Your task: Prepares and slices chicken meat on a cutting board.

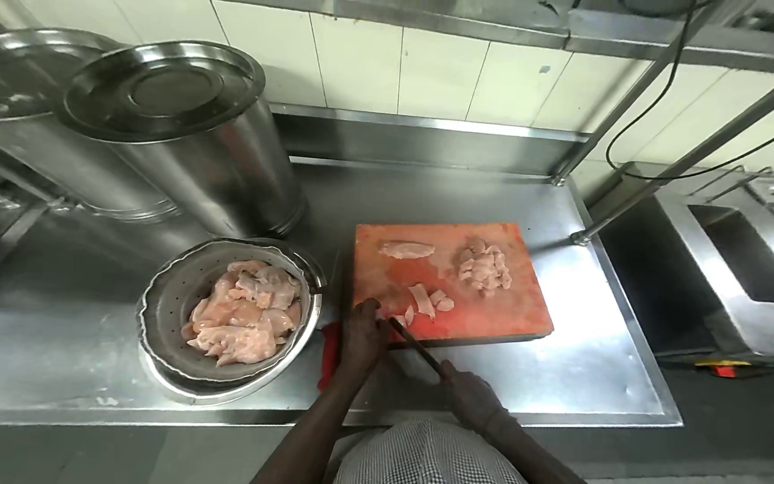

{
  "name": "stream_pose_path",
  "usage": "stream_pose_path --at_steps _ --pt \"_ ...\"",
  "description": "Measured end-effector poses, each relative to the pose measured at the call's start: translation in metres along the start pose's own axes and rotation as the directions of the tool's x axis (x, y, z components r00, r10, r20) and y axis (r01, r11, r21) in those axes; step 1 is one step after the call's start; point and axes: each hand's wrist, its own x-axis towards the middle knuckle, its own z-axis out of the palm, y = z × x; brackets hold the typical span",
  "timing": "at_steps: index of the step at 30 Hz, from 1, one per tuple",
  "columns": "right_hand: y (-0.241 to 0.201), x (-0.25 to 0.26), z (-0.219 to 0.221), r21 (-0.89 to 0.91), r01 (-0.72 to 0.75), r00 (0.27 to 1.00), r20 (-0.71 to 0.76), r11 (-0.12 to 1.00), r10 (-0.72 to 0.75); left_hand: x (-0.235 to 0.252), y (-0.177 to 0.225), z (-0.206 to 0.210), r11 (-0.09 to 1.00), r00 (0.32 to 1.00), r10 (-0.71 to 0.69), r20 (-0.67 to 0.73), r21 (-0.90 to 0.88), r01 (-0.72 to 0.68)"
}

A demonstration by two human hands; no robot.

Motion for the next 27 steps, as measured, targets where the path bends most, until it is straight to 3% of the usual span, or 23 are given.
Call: stream_pose_path --at_steps 3,6,9,12,16,21,27 --pt "0.042 -0.013 0.018 0.192 0.062 0.984 -0.176 0.979 -0.028 0.002 0.001 -0.002 0.999 0.999 0.043 0.016 -0.002 -0.043" --pt "0.076 -0.02 0.035 0.422 0.08 0.921 -0.378 0.903 0.095 0.008 0.016 0.002 0.998 0.991 0.024 0.132 0.047 -0.03" --pt "0.106 -0.019 0.051 0.647 0.061 0.86 -0.421 0.76 0.289 0.022 0.038 0.011 0.992 0.96 -0.006 0.28 0.123 -0.03" --pt "0.117 -0.021 0.06 0.836 0.133 0.809 -0.402 0.532 0.428 0.033 0.055 0.018 0.973 0.922 0.094 0.375 0.16 -0.164" --pt "0.121 -0.016 0.063 0.899 0.241 0.771 -0.406 0.366 0.49 0.046 0.092 0.018 0.962 0.906 0.247 0.344 0.025 -0.272" --pt "0.122 -0.011 0.073 0.867 0.327 0.715 -0.487 0.376 0.501 0.077 0.124 0.046 0.858 0.825 0.187 0.534 0.32 -0.401" --pt "0.125 -0.008 0.083 0.842 0.39 0.677 -0.536 0.373 0.504 0.085 0.138 0.061 0.779 0.705 0.158 0.691 0.352 -0.519"
